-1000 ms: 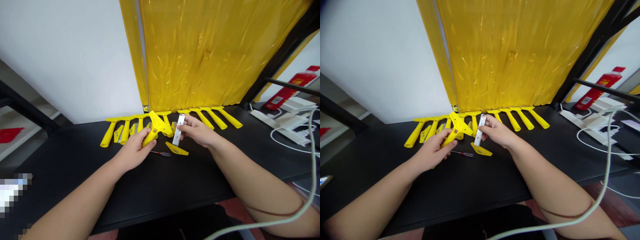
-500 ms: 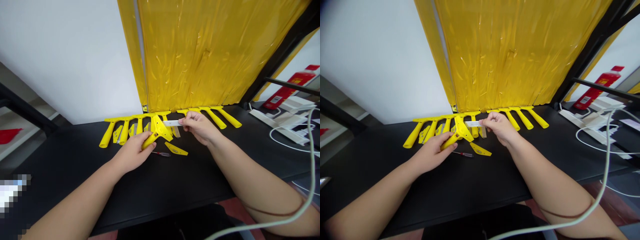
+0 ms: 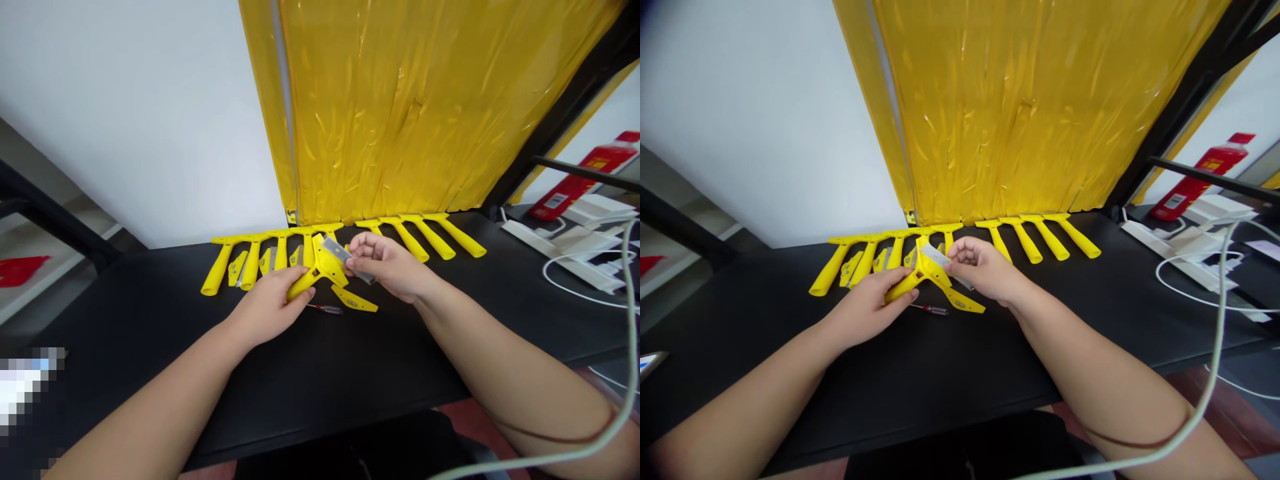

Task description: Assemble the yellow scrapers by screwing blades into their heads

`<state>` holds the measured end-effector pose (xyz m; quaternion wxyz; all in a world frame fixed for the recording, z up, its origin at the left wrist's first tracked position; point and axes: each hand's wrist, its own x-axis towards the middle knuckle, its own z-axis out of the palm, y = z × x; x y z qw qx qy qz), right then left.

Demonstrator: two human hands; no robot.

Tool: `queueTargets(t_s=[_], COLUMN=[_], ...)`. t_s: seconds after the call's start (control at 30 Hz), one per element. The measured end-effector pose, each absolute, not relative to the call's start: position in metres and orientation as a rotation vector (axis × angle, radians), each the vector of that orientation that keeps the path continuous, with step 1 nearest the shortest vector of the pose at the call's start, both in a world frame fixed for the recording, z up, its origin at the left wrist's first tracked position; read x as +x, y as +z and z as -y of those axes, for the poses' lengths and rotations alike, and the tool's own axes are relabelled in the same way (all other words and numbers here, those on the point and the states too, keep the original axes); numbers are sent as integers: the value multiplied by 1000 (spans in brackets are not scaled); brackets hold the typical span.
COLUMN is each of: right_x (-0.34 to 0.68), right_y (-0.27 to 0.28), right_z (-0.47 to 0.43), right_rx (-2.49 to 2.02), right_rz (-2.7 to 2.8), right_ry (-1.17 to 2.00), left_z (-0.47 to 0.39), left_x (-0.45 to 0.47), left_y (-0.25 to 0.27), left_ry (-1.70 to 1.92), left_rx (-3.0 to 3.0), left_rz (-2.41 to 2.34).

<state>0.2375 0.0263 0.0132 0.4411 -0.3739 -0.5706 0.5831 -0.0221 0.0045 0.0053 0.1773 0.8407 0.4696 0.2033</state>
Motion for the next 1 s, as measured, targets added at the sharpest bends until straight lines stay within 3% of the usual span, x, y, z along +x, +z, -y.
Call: queueTargets(t_s=[0.23, 0.83, 1.0], right_x=[225, 227, 232], right_y=[3, -6, 0], right_z=[-23, -27, -24], right_rx=[-1115, -994, -1041], right_rz=[1606, 1805, 1926], right_ry=[1280, 1496, 1283], left_z=[-1, 9, 7], left_x=[-19, -20, -21], left_y=[7, 9, 10], left_ry=[544, 393, 385], left_rx=[2434, 2705, 2679], left_rz=[-1295, -1142, -1134])
